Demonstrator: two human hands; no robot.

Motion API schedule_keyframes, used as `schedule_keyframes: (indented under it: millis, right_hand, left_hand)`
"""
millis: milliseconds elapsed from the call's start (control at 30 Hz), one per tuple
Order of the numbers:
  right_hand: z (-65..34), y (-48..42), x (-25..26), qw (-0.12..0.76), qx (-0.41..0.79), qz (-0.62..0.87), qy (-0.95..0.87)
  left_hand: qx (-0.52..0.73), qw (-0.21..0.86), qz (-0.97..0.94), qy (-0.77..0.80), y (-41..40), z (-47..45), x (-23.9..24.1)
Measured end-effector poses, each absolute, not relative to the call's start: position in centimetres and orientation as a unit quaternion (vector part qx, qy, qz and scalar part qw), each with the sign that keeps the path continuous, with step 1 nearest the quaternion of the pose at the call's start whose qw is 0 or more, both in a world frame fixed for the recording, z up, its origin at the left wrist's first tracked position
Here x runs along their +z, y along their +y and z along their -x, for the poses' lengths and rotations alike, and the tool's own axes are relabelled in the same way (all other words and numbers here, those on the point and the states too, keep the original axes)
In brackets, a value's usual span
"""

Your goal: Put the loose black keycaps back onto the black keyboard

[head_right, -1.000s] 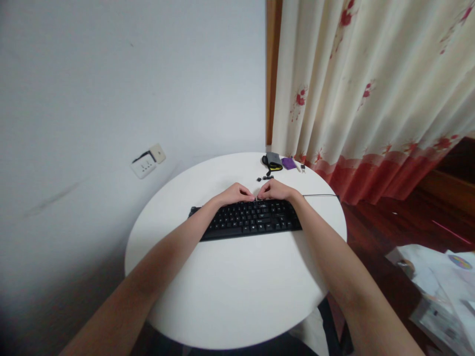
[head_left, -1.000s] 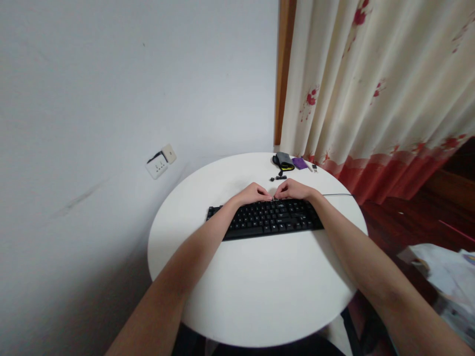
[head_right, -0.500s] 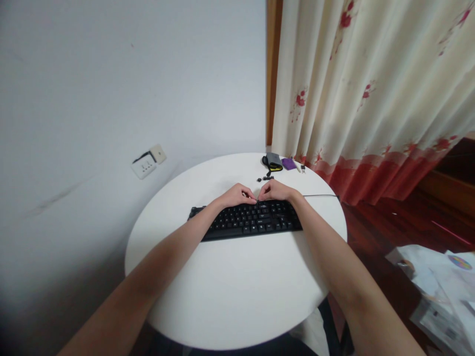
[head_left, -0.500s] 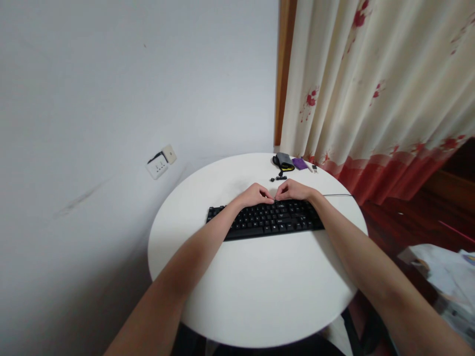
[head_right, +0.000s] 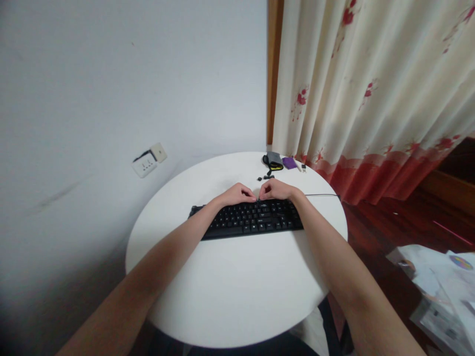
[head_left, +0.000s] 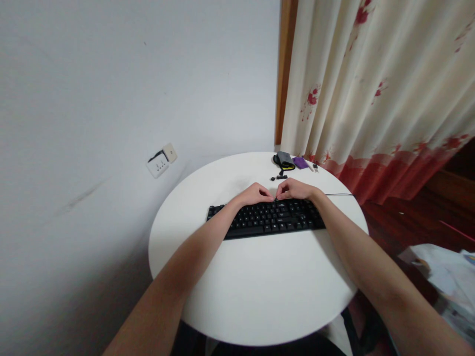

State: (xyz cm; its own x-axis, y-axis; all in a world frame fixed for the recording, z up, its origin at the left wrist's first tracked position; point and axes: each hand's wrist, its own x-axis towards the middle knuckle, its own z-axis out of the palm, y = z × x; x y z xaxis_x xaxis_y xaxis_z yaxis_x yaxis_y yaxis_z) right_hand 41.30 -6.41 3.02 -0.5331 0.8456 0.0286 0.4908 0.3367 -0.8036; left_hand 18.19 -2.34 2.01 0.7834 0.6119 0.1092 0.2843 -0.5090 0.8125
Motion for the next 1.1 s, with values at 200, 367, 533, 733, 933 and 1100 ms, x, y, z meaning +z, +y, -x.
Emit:
schedule_keyframes:
  millis: [200, 367, 533, 733, 933, 1100]
  right_hand:
    - [-41.2, -6.1, 2.6, 0.238, 0.388, 0.449, -0.769]
    - [-40.9, -6.4, 3.1, 0.228, 0.373, 0.453, -0.777]
    - [-40.9, -6.6, 3.3, 0.217, 0.362, 0.449, -0.788]
    - [-41.4, -6.6, 3.4, 0.195, 0.391, 0.421, -0.795]
    - [-41.3, -6.6, 3.6, 0.181, 0.351, 0.438, -0.807]
    - [-40.9, -6.7, 3.8, 0.173, 0.331, 0.443, -0.815]
  left_hand:
    - [0.210, 0.422, -0.840, 0.268, -2.5, -18.4, 2.0]
    - [0.210, 0.406, -0.847, 0.271, -2.8, -18.5, 2.2]
    - [0.214, 0.407, -0.846, 0.270, -2.9, -18.4, 2.3]
    - [0.213, 0.420, -0.841, 0.265, -2.9, -18.5, 2.3]
    - [0.220, 0.382, -0.857, 0.268, -2.9, -18.4, 2.3]
    - [0.229, 0.342, -0.870, 0.273, -3.2, -18.6, 2.4]
